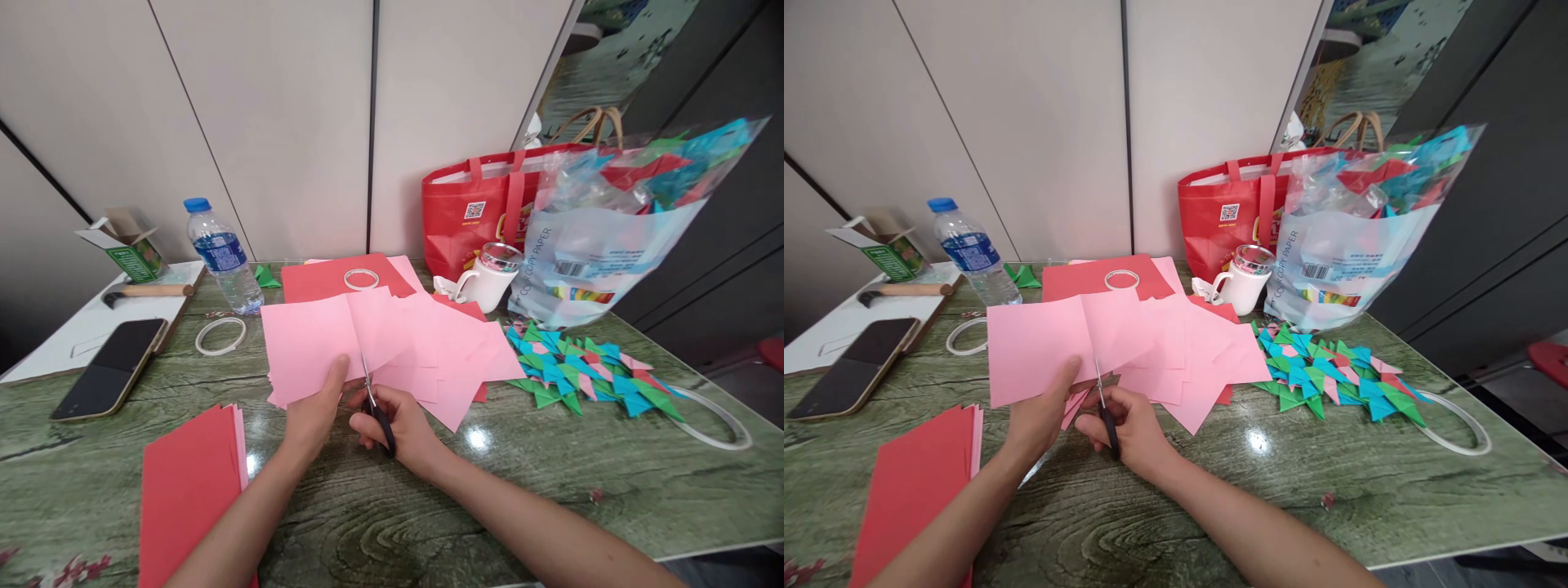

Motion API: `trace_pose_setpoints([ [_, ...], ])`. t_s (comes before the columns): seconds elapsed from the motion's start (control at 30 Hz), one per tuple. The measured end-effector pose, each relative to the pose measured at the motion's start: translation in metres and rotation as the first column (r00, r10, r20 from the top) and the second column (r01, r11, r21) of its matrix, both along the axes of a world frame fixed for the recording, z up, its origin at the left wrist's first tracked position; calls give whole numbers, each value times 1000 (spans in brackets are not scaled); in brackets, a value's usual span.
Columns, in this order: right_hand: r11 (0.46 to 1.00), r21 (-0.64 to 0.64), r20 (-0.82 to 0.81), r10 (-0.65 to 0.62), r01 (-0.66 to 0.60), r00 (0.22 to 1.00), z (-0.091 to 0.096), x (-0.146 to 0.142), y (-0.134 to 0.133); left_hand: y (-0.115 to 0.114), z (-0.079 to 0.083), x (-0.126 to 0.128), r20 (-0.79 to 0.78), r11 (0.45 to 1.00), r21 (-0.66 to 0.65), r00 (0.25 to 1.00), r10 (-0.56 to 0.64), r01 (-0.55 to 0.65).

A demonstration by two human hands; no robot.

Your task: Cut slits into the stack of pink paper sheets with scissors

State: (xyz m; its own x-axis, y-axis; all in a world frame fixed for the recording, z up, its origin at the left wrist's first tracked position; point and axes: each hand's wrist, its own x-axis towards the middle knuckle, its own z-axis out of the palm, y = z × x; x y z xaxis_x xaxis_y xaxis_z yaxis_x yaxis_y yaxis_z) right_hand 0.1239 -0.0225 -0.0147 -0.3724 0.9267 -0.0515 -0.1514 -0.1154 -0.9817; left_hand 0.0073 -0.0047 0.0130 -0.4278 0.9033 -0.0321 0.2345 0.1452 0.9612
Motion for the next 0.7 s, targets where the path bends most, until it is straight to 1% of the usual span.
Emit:
trace_pose_setpoints([
  [0.1, 1000, 9, 2, 12, -12, 1000, -2, 0, 0, 0, -1, -1, -18, 999, -30, 999, 29, -30],
  [0.17, 999, 41, -14, 6, -5, 1000, -1, 0, 0, -1, -2, -1, -28, 999, -34, 999, 34, -35],
  [0.27, 997, 72, -40, -19, 22, 999, 1, 1, 1, -3, -5, -1, -16, 1000, -12, 1000, 1, -1],
  [0.4, 998, 64, -47, -19, 22, 999, 2, 2, 1, -3, -6, 0, 5, 1000, 11, 1000, -22, 22],
  [0.7, 997, 71, -74, -12, 17, 997, 2, 2, 2, -4, 1, 2, -9, 1000, -25, 1000, 10, -10],
])
